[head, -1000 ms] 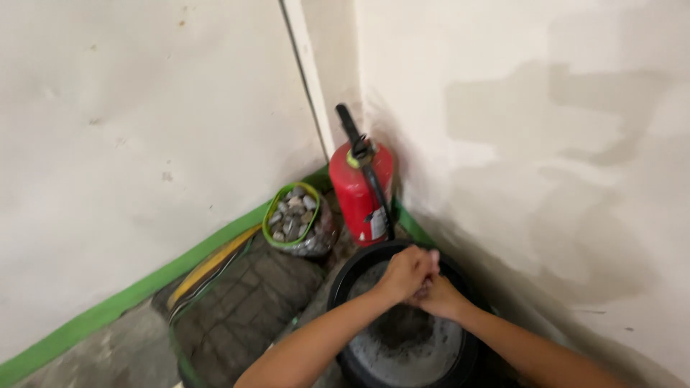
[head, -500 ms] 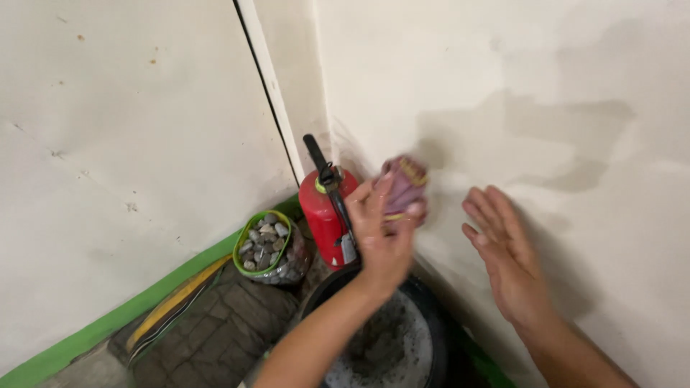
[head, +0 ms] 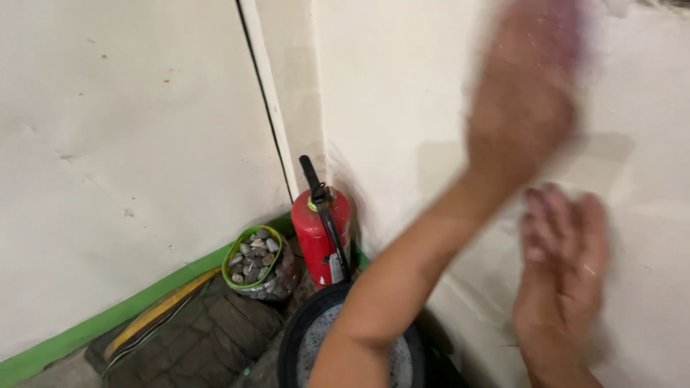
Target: The person cleans a wall by hand with a cloth, repeatedly dipping the cloth into a bucket of soapy water, wringing it out, and scrubbing various sections and corners of the wall.
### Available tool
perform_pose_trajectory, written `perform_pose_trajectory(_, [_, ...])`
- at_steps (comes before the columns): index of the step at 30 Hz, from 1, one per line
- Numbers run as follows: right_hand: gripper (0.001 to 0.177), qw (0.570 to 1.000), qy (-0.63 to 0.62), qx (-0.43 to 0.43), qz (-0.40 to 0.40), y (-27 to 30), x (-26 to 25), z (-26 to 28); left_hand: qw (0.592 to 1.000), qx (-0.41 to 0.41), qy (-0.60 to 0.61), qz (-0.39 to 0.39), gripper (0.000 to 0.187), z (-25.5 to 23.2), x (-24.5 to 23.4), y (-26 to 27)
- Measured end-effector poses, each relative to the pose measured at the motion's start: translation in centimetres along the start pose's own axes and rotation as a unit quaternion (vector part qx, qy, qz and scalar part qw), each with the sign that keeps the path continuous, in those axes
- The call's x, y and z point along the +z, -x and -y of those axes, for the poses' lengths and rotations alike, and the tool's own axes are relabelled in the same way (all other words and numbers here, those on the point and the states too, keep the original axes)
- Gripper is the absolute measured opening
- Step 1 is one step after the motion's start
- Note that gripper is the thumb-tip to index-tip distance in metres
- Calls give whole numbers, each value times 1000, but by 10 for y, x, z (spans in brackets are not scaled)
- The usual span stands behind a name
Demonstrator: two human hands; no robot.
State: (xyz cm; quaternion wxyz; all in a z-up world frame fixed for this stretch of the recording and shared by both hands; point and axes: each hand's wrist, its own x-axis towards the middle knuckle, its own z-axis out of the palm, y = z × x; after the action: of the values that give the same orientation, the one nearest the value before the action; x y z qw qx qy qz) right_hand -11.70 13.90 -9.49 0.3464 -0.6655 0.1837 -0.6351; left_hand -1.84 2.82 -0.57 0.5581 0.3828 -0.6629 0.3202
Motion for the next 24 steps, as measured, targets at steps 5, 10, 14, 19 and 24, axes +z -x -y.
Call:
perform_pose_trajectory(5, [51,985,122,-103,-69,21,-3,-9,993,-44,39,-104,50,41,-5,10])
perform_pose_trajectory(10, [42,993,-37,-49,-104,24,-7,-16,957,-238,35,-160,55,51,6,15])
perform_pose_trajectory(14, [37,989,-8,-94,-114,21,6,-34,992,-31,64,-108,53,1,7,56])
perform_pose_trajectory(19, [37,993,10,-79,-87,24,-5,-38,926,-306,46,-218,58,123,5,43])
perform_pose_trajectory(24, [37,990,-14,-117,-78,17,-5,-56,978,-151,25,-139,65,51,30,113])
